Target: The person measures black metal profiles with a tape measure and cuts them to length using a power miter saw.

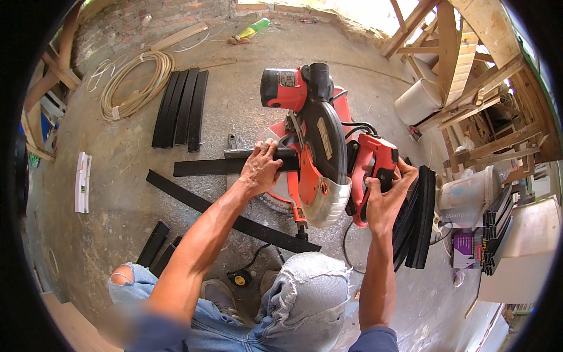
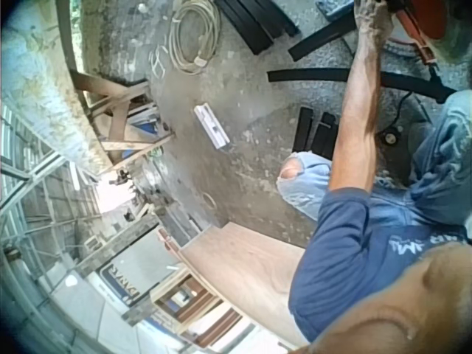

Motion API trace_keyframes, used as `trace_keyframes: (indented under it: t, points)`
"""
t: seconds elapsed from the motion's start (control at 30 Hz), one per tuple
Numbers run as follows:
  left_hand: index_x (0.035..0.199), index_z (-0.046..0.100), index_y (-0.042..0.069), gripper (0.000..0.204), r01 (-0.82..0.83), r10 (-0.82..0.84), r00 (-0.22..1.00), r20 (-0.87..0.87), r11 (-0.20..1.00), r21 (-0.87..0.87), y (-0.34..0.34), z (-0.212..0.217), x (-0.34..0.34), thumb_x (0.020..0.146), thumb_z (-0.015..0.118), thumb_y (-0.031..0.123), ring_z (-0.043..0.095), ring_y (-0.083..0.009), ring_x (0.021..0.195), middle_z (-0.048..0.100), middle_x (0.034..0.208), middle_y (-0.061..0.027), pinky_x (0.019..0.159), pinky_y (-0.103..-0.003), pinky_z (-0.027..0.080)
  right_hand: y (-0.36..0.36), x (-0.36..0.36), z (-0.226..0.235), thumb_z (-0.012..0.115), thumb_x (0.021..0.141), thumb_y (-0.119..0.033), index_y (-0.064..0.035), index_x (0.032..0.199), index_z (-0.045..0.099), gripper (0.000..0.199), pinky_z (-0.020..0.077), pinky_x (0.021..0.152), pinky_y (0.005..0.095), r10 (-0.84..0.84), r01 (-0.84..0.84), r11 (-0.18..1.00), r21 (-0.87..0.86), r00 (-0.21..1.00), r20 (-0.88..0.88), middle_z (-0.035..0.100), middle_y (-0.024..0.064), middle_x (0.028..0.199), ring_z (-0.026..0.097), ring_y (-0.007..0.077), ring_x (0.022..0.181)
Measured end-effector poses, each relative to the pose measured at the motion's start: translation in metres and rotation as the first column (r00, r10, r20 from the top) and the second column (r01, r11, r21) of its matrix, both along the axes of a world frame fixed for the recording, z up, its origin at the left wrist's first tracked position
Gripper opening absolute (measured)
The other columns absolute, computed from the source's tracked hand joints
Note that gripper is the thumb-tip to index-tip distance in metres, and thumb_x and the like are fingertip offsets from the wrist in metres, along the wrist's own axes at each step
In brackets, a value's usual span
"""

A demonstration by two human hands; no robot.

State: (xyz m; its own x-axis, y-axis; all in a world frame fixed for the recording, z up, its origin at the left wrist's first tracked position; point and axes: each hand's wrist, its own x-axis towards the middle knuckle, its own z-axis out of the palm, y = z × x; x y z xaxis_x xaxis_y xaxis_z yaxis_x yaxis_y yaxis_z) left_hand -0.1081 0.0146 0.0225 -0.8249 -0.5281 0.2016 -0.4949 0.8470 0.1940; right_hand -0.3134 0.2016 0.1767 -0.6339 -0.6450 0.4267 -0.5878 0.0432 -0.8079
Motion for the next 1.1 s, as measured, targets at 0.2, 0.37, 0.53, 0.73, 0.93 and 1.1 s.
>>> trace_keyframes:
  t: [0.2,0.37,0.53,0.73,0.93,1.1]
  points:
    - [0.118,0.075,0.018,0.040,0.003,-0.007,0.996,0.084,0.998,0.055,-0.008,-0.003,0.012,0.079,0.079,0.026,0.045,-0.0337,0.135,0.052,0.137,-0.0187,0.114,-0.051,0.031,-0.012,0.013,0.014,0.058,0.087,0.008,-0.0047,0.146,0.038,0.064,0.0511,0.083,0.0294,0.044,-0.042,0.998,-0.055,0.999,0.027,0.059,0.0090,0.113,0.059,0.0148,0.090]
    - [0.112,0.077,0.017,0.028,-0.017,0.014,0.999,0.034,0.997,0.076,-0.004,-0.001,0.012,0.086,0.068,0.014,0.048,-0.0322,0.135,0.056,0.136,-0.0191,0.114,-0.048,0.032,-0.011,0.011,0.019,0.056,0.090,0.008,-0.0075,0.146,0.042,0.060,0.0518,0.084,0.0296,0.061,-0.065,0.997,0.049,0.995,0.081,0.060,0.0070,0.114,0.059,0.0132,0.090]
    - [0.108,0.078,0.016,0.026,-0.023,0.024,1.000,-0.012,0.997,0.071,-0.003,-0.006,0.010,0.085,0.068,0.013,0.048,-0.0319,0.133,0.057,0.133,-0.0186,0.113,-0.047,0.033,-0.019,0.002,0.019,0.055,0.088,0.009,-0.0092,0.142,0.042,0.059,0.0537,0.070,0.0281,0.146,-0.139,0.989,-0.049,0.968,0.203,0.062,0.0098,0.102,0.062,0.0133,0.072]
    - [0.107,0.078,0.016,0.026,-0.037,0.038,0.999,-0.008,0.997,0.070,-0.003,-0.006,0.011,0.083,0.070,0.011,0.048,-0.0313,0.133,0.057,0.133,-0.0178,0.114,-0.046,0.032,-0.027,-0.002,0.034,0.050,0.086,0.010,-0.0106,0.141,0.042,0.059,0.0526,0.061,0.0275,0.135,-0.142,0.988,0.064,0.985,0.109,0.063,0.0085,0.092,0.061,0.0111,0.065]
    - [0.106,0.078,0.015,0.028,-0.035,0.038,0.999,-0.030,0.996,0.087,-0.003,-0.008,0.010,0.080,0.071,0.009,0.047,-0.0313,0.133,0.055,0.133,-0.0169,0.114,-0.047,0.032,-0.035,-0.006,0.044,0.050,0.087,0.008,-0.0119,0.139,0.046,0.056,0.0510,0.060,0.0262,0.136,-0.147,0.987,0.069,0.980,0.146,0.061,0.0054,0.088,0.059,0.0091,0.064]
    - [0.107,0.077,0.015,0.029,-0.035,0.038,0.999,-0.028,0.996,0.084,-0.003,-0.009,0.011,0.078,0.071,0.009,0.047,-0.0318,0.133,0.055,0.133,-0.0172,0.115,-0.048,0.031,-0.030,-0.006,0.034,0.050,0.086,0.008,-0.0113,0.139,0.045,0.057,0.0503,0.059,0.0262,0.137,-0.145,0.988,0.055,0.983,0.125,0.061,0.0054,0.088,0.058,0.0091,0.063]
